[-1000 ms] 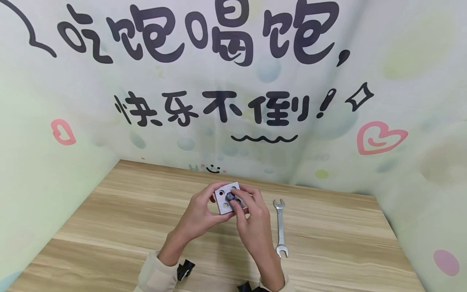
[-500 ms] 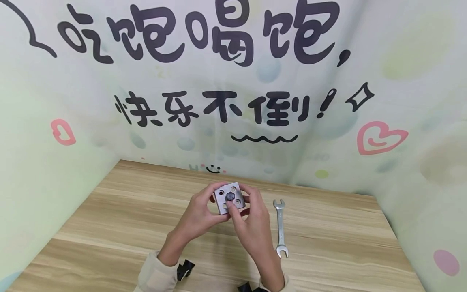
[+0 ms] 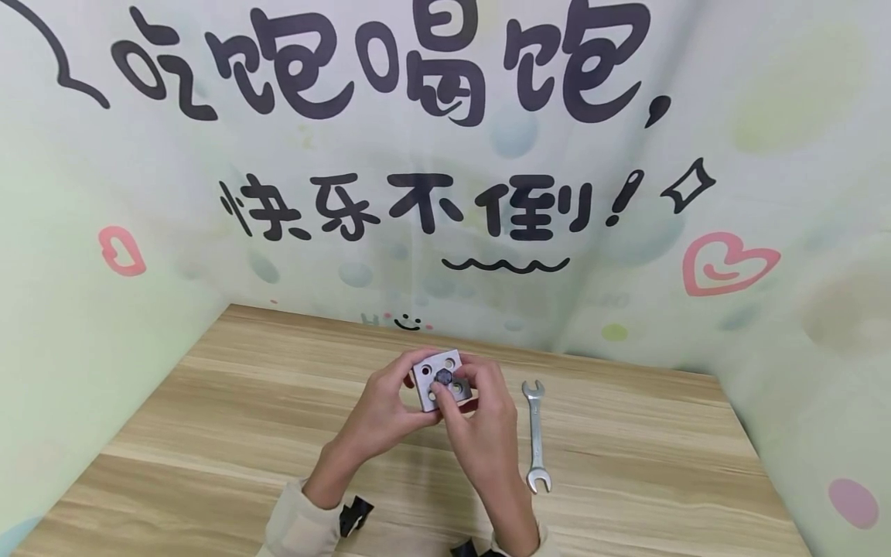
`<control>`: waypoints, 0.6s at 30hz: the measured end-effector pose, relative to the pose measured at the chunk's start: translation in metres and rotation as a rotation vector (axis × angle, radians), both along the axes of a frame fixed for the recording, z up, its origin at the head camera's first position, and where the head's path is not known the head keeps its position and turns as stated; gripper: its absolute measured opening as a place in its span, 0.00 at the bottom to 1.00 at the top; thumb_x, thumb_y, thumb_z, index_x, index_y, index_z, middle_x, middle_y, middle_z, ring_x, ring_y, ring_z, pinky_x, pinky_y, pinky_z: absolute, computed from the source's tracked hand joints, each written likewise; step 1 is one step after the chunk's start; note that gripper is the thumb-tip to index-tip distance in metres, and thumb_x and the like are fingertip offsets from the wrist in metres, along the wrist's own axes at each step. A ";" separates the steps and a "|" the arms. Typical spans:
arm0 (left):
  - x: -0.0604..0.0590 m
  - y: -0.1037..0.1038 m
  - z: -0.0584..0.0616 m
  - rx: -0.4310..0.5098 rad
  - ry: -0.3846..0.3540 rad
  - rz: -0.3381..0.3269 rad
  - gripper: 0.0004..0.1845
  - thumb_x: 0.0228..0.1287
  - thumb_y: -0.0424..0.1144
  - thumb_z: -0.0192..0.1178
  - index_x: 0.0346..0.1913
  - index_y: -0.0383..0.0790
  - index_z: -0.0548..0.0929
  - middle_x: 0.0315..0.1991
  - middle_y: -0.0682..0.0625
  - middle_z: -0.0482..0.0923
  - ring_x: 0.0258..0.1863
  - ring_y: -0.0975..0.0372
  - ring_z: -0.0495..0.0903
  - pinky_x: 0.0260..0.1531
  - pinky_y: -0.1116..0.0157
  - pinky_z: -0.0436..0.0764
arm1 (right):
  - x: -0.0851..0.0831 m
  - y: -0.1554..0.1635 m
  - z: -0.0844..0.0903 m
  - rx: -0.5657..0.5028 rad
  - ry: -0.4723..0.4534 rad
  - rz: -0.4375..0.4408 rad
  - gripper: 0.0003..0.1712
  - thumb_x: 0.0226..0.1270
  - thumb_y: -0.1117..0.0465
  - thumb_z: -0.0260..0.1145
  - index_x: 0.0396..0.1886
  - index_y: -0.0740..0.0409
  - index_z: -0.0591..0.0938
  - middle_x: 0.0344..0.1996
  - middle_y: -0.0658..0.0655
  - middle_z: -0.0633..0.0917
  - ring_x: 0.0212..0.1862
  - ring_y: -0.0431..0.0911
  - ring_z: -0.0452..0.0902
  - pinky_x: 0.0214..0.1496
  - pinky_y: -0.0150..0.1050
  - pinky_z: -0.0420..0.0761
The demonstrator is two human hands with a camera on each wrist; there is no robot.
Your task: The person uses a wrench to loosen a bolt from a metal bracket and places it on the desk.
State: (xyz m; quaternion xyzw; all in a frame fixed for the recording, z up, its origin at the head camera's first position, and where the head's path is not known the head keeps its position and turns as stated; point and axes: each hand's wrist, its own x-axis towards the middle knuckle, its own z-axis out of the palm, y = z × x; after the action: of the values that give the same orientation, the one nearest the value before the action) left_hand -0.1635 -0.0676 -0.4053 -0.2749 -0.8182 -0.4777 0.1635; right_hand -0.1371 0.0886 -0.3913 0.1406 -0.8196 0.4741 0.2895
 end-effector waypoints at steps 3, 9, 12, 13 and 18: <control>0.000 0.000 0.000 -0.003 0.003 0.001 0.36 0.45 0.34 0.79 0.60 0.38 0.75 0.52 0.48 0.81 0.42 0.62 0.78 0.39 0.68 0.78 | 0.000 0.000 0.000 0.022 0.009 -0.013 0.14 0.55 0.69 0.76 0.38 0.61 0.79 0.51 0.58 0.83 0.39 0.46 0.82 0.28 0.34 0.81; 0.000 0.000 0.000 0.002 0.000 -0.003 0.36 0.45 0.34 0.79 0.60 0.38 0.75 0.53 0.48 0.81 0.42 0.62 0.78 0.39 0.68 0.78 | 0.000 0.000 0.000 0.037 0.004 -0.021 0.13 0.56 0.68 0.75 0.38 0.60 0.79 0.51 0.57 0.83 0.40 0.44 0.81 0.28 0.34 0.81; 0.000 0.000 0.000 0.002 0.001 -0.004 0.37 0.46 0.34 0.79 0.61 0.38 0.75 0.53 0.48 0.81 0.42 0.62 0.78 0.39 0.68 0.78 | 0.000 0.000 -0.001 0.044 0.021 -0.021 0.13 0.56 0.68 0.75 0.38 0.60 0.80 0.51 0.57 0.83 0.40 0.44 0.81 0.28 0.33 0.81; 0.000 0.000 0.000 0.002 0.002 -0.004 0.37 0.46 0.34 0.79 0.61 0.38 0.75 0.53 0.48 0.81 0.42 0.62 0.78 0.39 0.68 0.78 | 0.000 0.000 -0.001 0.047 0.030 -0.020 0.13 0.57 0.68 0.75 0.38 0.60 0.80 0.51 0.58 0.83 0.41 0.45 0.81 0.27 0.32 0.81; 0.000 0.000 0.000 -0.001 0.002 -0.003 0.37 0.46 0.34 0.79 0.61 0.38 0.74 0.53 0.47 0.81 0.42 0.62 0.78 0.39 0.68 0.78 | -0.002 0.000 -0.001 0.058 0.066 -0.017 0.12 0.57 0.68 0.75 0.38 0.61 0.80 0.50 0.58 0.84 0.41 0.46 0.81 0.27 0.32 0.81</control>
State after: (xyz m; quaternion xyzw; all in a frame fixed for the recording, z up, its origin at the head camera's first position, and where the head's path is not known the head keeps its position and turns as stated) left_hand -0.1630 -0.0678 -0.4054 -0.2767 -0.8180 -0.4771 0.1635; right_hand -0.1387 0.0889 -0.3923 0.1574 -0.8242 0.4426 0.3162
